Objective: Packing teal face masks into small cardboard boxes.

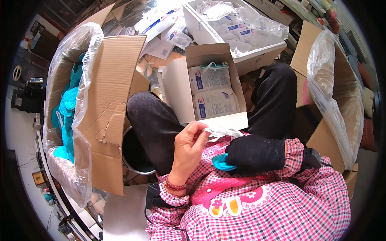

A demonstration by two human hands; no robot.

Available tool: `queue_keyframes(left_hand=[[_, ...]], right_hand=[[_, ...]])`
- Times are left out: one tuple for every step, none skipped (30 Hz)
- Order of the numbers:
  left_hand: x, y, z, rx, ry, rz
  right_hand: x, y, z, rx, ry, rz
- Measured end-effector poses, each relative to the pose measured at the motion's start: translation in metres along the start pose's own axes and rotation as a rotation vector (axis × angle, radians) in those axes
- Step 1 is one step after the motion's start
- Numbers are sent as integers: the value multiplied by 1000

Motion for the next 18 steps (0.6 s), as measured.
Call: queue_keyframes(left_hand=[[6,0,0,3,-93,-55],[13,0,-1,6,-187,-111],[16,-1,-1,9,-185,-114],[20,-2,-2,12,-202,-141],[23,-3,-2,15,-219,-169],[23,-3,-2,16,-219,-170],[24,-3,-1,24,-243,-193],[25,-2,0,32,-267,-217],[25,-2,-2,33,-267,-218],[23,0,-3,62,-120,-154],[19,2,-4,90,26,-87],[15,3,-5,97,24,-87],[-3,4,-4,128,204,76],[-21,3,-1,163,376,245],[-28,4,0,170,372,246],[-35,1,7,305,327,292],[-39,-2,15,440,280,338],[-36,-4,25,493,230,360]], right_hand=[[3,2,1,50,-74,47],[5,2,1,60,-86,11],[6,2,0,59,-81,12],[8,1,-4,21,-122,-26],[11,0,-7,-17,-163,-63],[11,0,-7,-17,-161,-63],[13,0,-7,-37,-165,-84],[15,-1,-8,-56,-168,-106],[19,-1,-10,-56,-167,-105],[22,-1,-10,-20,-162,-82],[24,-2,-9,16,-157,-60],[23,-4,-6,15,-156,-53],[22,-6,-3,-27,-123,-106],[24,-8,-2,-69,-94,-150],[26,-9,-4,-70,-92,-142],[30,-8,-7,-36,-64,-146],[33,-8,-8,-2,-36,-149],[34,-9,-8,13,-19,-156]])
Point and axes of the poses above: each hand's wrist, its own y-axis towards the middle knuckle, its own z-axis out of the palm, x = y × z, the point moved 5 cm from there along y, towards the middle knuckle, and after that the axes turned 2 degrees about y, right-handed, at the moved point
